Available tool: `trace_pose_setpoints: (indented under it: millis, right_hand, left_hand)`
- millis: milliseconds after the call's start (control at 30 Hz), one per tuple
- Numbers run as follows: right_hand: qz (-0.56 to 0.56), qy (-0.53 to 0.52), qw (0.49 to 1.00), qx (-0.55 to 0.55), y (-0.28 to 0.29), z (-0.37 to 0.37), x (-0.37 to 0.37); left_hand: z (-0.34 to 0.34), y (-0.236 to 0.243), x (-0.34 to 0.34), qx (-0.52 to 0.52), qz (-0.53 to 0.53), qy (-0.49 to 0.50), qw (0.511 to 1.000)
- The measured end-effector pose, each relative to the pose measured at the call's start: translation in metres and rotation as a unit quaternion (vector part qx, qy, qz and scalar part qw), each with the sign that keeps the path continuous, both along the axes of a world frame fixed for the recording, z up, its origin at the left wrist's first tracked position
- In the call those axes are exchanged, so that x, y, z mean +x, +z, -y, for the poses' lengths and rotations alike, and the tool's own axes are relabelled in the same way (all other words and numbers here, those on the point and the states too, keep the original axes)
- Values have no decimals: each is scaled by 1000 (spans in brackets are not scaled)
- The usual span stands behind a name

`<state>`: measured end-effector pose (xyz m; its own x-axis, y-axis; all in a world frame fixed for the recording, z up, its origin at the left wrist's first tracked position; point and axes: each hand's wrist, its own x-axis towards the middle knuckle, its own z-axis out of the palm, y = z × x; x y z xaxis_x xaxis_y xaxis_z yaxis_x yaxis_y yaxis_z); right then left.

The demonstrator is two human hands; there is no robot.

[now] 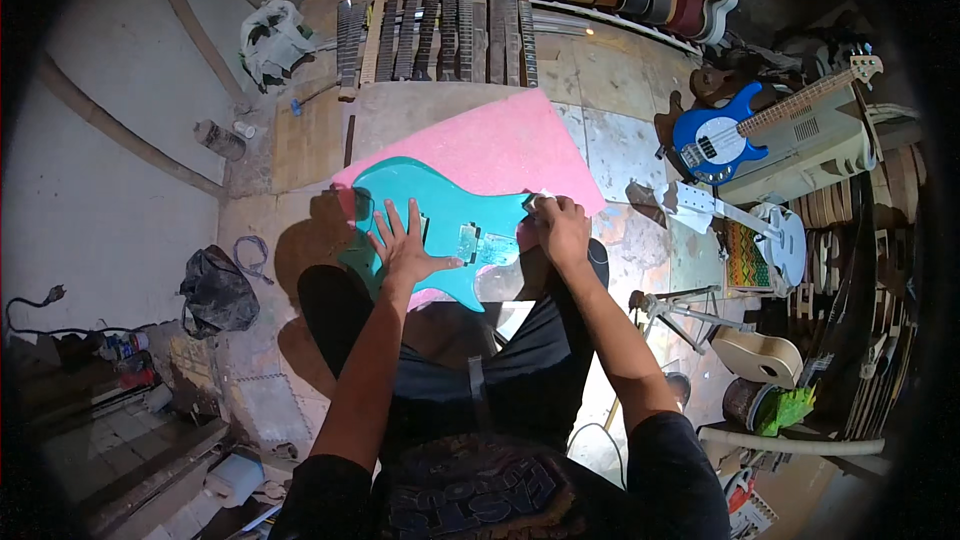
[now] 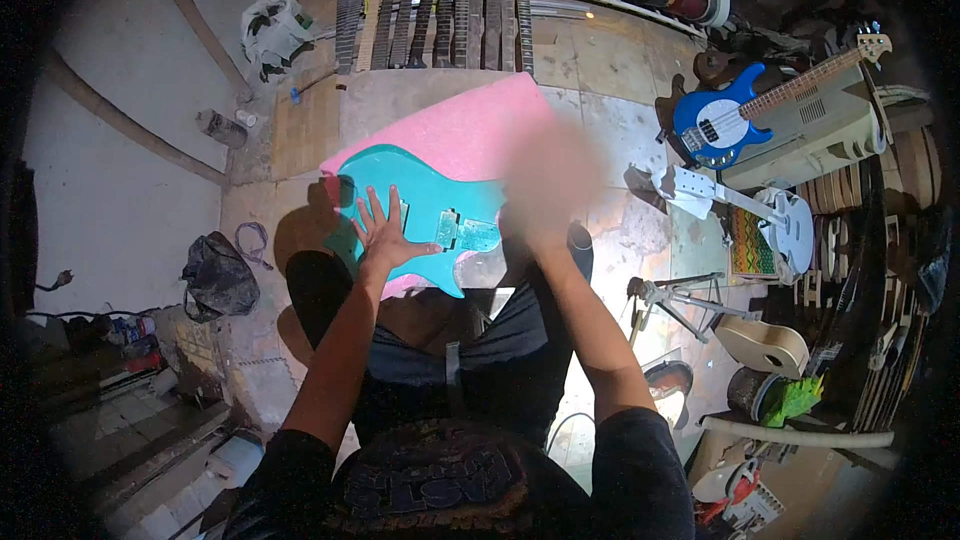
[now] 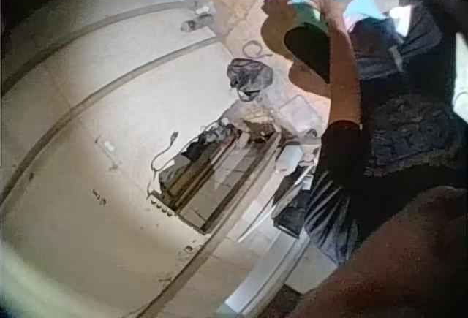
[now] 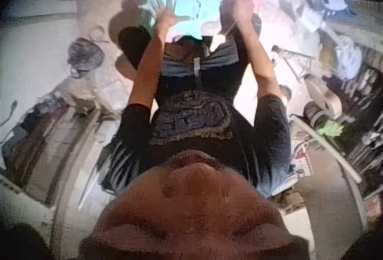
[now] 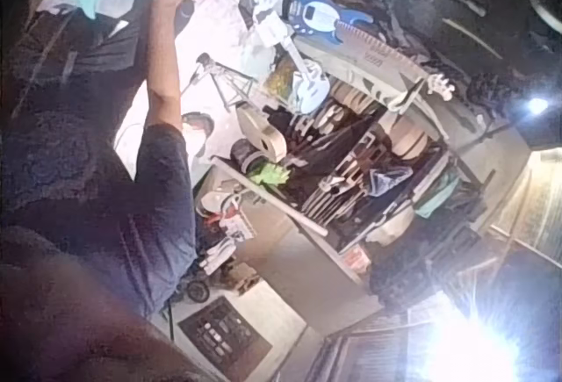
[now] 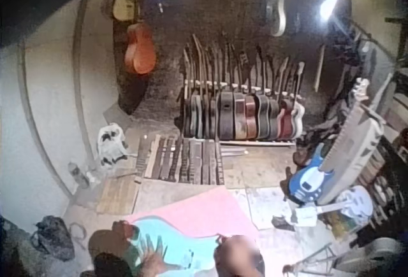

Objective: The person sands the flat surface and the contoured edges of a teal guitar body using a sanding block, then wipes the dust away with a cloth.

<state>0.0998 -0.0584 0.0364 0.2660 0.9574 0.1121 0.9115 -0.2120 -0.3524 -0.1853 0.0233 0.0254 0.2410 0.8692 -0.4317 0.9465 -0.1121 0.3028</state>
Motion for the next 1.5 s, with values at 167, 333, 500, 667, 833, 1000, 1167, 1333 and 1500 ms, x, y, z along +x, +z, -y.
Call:
trace_pose_setpoints:
  millis: [167, 333, 500, 667, 833, 1000, 1167, 1333, 1500]
  right_hand:
    - [14, 54, 998, 41, -9, 23, -34]
    - [-2, 43, 998, -43, 18, 4, -19]
    - [4, -109, 994, -11, 5, -13, -7]
    - [11, 11, 1000, -4, -8, 10, -65]
    - [-5, -93, 995, -26, -7, -9, -10]
    - [2, -112, 994, -4, -16, -11, -20]
    - [18, 10, 998, 52, -19, 6, -82]
    - [11, -121, 992, 19, -14, -10, -4]
    - [13, -116, 993, -12, -18, -10, -53]
  left_hand:
    - [-2, -1, 1, -8, 0, -1, 1000]
    - [-2, -7, -3, 4, 10, 1, 1000]
    - [-4, -6, -4, -4, 15, -12, 1000]
    - [-3, -9, -7, 8, 28, -18, 999]
    - [-1, -15, -7, 35, 39, 5, 999]
    - [0, -14, -1, 28, 32, -1, 999]
    - [-1, -10, -5, 16, 29, 1, 999]
    - [0, -6, -3, 12, 15, 4, 1000]
    - [-2, -5, 0, 14, 16, -5, 1000]
